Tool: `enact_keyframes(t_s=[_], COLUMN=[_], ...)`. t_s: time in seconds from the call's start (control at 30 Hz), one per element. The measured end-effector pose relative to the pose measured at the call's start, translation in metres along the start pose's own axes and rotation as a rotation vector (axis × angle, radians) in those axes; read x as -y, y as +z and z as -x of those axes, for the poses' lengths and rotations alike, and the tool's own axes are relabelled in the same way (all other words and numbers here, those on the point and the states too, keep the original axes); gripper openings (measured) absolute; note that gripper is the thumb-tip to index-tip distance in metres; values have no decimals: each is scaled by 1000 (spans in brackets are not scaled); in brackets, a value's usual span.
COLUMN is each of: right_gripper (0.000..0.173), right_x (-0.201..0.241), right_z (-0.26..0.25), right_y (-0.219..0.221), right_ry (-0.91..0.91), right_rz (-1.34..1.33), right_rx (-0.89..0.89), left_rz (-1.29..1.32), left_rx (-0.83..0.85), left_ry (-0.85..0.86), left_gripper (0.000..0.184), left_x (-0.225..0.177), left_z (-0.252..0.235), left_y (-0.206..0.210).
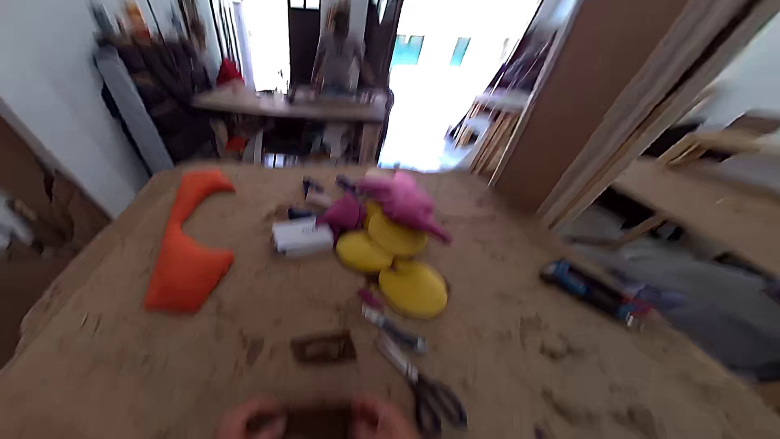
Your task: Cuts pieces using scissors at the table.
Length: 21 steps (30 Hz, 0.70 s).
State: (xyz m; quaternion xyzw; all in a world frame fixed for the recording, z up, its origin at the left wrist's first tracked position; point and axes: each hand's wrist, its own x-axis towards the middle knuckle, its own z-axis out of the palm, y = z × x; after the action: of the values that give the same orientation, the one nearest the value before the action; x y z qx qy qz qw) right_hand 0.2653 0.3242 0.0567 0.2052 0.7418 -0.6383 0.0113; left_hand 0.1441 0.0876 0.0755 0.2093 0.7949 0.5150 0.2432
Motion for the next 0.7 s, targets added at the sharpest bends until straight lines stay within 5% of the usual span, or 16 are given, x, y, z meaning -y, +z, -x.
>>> enact_keyframes(t_s=[0.1,0.2,0.43,0.57,0.7], right_gripper=[33,38,43,65,68], right_x=[-20,-37,-56,-49,-39], right_z=[-18,-25,33,47,43], right_y=[-19,-27,-38,-11,8], right_ry=[229,260,134,247,380], right_rz=[144,592,604,617,642], right_rx=[-28,-75,-218,-167,-92], left_rz=[-178,-559,-637,-710,-737], left_rx=[54,43,-376,-370,-260], left_ry=[-253,-283,43,322,450], left_gripper=[27,41,36,33,34], left_x=[20,43,82,91,110], left_z=[-35,-50,-12,-11,-8], left_y=[25,38,18,39,54])
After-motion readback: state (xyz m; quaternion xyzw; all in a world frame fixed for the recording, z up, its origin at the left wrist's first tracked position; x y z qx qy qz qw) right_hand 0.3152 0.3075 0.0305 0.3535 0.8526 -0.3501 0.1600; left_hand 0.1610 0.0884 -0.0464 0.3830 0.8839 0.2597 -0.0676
